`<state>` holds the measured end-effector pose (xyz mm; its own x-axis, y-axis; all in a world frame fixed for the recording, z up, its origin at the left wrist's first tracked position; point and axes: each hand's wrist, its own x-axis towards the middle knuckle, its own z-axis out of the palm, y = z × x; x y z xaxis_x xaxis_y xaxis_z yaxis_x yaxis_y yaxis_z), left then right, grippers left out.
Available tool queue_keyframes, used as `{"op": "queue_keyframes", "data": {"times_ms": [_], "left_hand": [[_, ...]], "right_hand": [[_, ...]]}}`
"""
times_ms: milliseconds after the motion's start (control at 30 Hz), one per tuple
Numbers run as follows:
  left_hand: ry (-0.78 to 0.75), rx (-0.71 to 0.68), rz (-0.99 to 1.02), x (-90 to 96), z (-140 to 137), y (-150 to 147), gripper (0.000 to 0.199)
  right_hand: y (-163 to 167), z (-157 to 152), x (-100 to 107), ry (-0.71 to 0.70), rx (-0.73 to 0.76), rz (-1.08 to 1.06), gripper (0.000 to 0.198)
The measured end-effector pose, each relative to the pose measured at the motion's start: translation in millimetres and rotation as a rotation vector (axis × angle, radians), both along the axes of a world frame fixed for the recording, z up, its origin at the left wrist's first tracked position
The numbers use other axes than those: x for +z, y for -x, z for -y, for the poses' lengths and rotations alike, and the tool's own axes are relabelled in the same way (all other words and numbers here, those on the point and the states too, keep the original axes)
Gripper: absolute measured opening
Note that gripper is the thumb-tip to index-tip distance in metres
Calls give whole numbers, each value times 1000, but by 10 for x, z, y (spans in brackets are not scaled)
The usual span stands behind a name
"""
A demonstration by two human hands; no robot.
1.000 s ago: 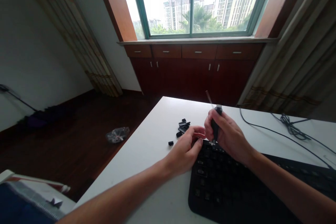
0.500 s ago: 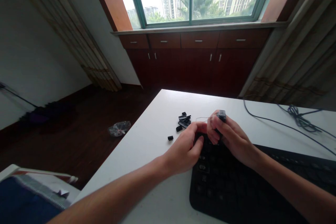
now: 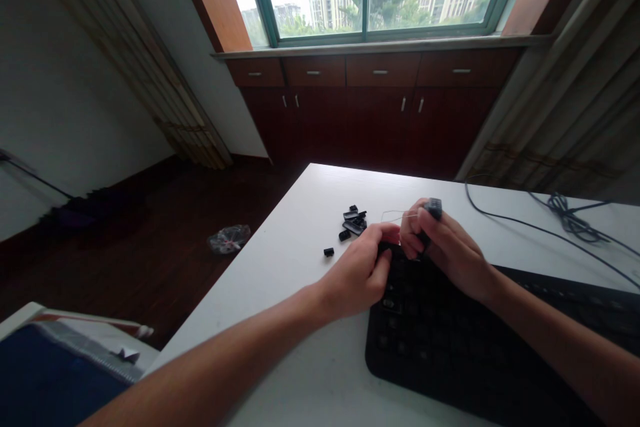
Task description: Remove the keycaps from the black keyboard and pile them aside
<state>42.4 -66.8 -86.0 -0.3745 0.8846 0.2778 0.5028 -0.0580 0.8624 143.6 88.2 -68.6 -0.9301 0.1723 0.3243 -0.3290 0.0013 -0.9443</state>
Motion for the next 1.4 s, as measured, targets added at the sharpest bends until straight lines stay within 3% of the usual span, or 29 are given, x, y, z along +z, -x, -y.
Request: {"op": "queue_keyframes", "data": {"times_ms": [133, 367, 667, 800, 1033, 1233, 1400], "left_hand": [[15, 15, 3, 6, -4, -6, 37], [12, 11, -11, 20, -1, -8, 34], [-28, -13, -78, 24, 5, 22, 20], [-13, -9, -69, 33, 7, 16, 30], [-42, -31, -20, 30, 0, 12, 34], [49, 23, -6, 54, 11, -34, 32], [53, 22, -21, 116, 16, -72, 27]], "right_hand": [[23, -16, -29, 118, 2, 8, 31], [12, 12, -5, 113, 18, -13, 30], [-37, 45, 51, -310, 27, 8, 34], [-34, -7, 44, -372, 31, 48, 32], [-3, 34, 4, -255, -69, 20, 41], [35, 73, -8, 86, -230, -20, 39], [52, 60, 30, 232, -180, -16, 37]]}}
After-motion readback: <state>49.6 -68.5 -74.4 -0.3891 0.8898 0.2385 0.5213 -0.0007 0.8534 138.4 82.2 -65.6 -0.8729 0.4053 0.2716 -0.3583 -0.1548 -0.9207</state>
